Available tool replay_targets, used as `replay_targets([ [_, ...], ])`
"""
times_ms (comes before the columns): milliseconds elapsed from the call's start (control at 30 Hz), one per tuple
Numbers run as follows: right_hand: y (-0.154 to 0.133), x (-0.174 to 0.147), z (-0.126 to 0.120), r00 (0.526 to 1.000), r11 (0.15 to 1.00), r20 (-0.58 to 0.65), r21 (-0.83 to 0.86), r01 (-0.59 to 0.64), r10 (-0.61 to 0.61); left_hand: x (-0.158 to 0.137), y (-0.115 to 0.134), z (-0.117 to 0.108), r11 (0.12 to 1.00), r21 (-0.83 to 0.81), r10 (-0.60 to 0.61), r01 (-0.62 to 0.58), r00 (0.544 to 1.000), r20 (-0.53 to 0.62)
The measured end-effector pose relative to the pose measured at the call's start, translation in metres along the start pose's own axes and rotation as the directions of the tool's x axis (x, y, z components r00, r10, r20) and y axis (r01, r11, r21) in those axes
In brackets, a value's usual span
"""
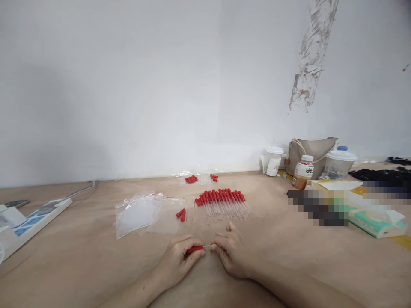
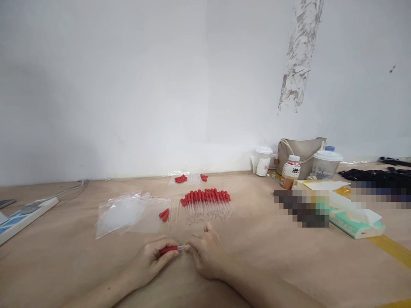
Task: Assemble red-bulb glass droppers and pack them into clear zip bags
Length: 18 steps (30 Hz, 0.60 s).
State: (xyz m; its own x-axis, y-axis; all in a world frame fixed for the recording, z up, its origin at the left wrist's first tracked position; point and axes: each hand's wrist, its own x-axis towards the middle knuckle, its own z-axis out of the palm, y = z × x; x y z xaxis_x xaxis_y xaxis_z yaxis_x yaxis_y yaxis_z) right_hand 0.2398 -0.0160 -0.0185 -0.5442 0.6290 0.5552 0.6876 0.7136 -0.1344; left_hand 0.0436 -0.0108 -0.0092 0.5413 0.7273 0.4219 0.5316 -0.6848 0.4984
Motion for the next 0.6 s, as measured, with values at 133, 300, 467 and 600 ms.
replay_targets([
  [133, -0.002, 0.004, -0.008, 0.999, 0.998, 0.012, -0.057, 0.030, -0.030, 0.003, -0.008, -0.008, 0.994, 0.078, 0.079, -0.077, 0.996, -0.030],
  [300, 0.019, -0.003, -0.019, 0.991, 0.991, -0.095, -0.083, -0.101, 0.093, -0.001, -0.030, -0.028, 0.979, 0.202, 0.070, -0.032, 0.980, -0.186],
  [467, 0.079, -0.001, -0.026, 0.743, 0.758, -0.157, 0.187, -0.625, 0.651, -0.002, -0.071, -0.041, 0.943, 0.222, -0.169, 0.248, 0.931, -0.324],
  [600, 0.113, 0.013, -0.028, 0.551, 0.561, -0.107, 0.152, -0.814, 0.828, -0.002, -0.086, -0.040, 0.917, 0.192, -0.289, 0.349, 0.915, -0.280],
])
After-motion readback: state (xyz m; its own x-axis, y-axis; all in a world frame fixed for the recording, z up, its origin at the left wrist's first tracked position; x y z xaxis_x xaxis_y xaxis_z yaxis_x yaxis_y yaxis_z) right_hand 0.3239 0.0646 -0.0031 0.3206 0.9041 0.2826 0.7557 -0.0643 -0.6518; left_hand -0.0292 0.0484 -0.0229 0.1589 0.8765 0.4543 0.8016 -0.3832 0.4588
